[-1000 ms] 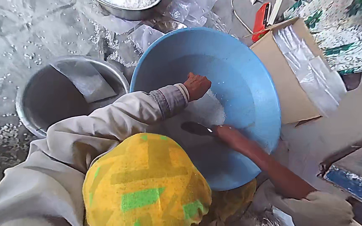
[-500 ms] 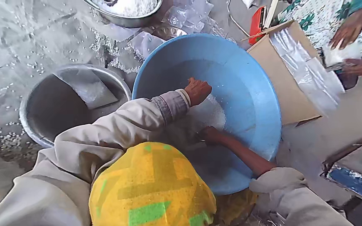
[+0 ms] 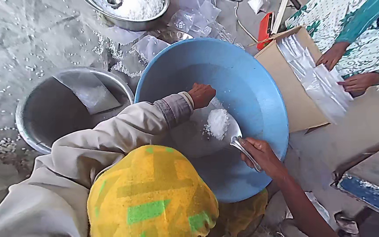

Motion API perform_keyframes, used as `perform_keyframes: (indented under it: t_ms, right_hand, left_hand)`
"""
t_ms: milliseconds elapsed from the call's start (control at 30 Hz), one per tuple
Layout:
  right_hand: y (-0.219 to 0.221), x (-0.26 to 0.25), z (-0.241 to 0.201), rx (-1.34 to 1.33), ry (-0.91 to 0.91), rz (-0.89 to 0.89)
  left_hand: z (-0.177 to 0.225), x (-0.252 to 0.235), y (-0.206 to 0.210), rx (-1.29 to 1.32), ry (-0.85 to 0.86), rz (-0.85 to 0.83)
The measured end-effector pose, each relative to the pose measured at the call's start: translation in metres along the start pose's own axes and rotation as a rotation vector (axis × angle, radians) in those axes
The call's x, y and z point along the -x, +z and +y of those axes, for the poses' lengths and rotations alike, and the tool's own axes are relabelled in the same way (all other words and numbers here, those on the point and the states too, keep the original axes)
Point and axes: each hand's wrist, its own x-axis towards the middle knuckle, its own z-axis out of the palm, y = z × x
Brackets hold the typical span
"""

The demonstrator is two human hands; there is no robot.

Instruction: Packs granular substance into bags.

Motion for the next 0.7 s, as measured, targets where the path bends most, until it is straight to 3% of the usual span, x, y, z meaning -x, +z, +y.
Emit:
perform_keyframes:
  t_ms: [367, 467, 533, 633, 700]
  right_hand:
    - [0.044, -0.015, -0.016, 0.320, -0.140, 0.491]
    - [0.044, -0.011, -0.014, 0.361, -0.104, 0.616]
    - [0.037, -0.005, -0.016, 0.427, 0.006, 0.592]
    - [0.021, 0.002, -0.028, 0.600, 0.234, 0.357]
    - [0.015, 0.003, -0.032, 0.738, 0.268, 0.203]
  left_hand:
    - [-0.001, 0.009, -0.002, 0.089, 0.003, 0.000]
    - [-0.003, 0.006, 0.003, 0.060, 0.025, 0.040]
    - [-0.001, 0.004, -0.002, 0.044, -0.019, 0.026]
    - [0.007, 0.009, -0.012, -0.014, -0.128, -0.020]
    - [0.008, 0.010, -0.011, -0.020, -0.168, -0.020]
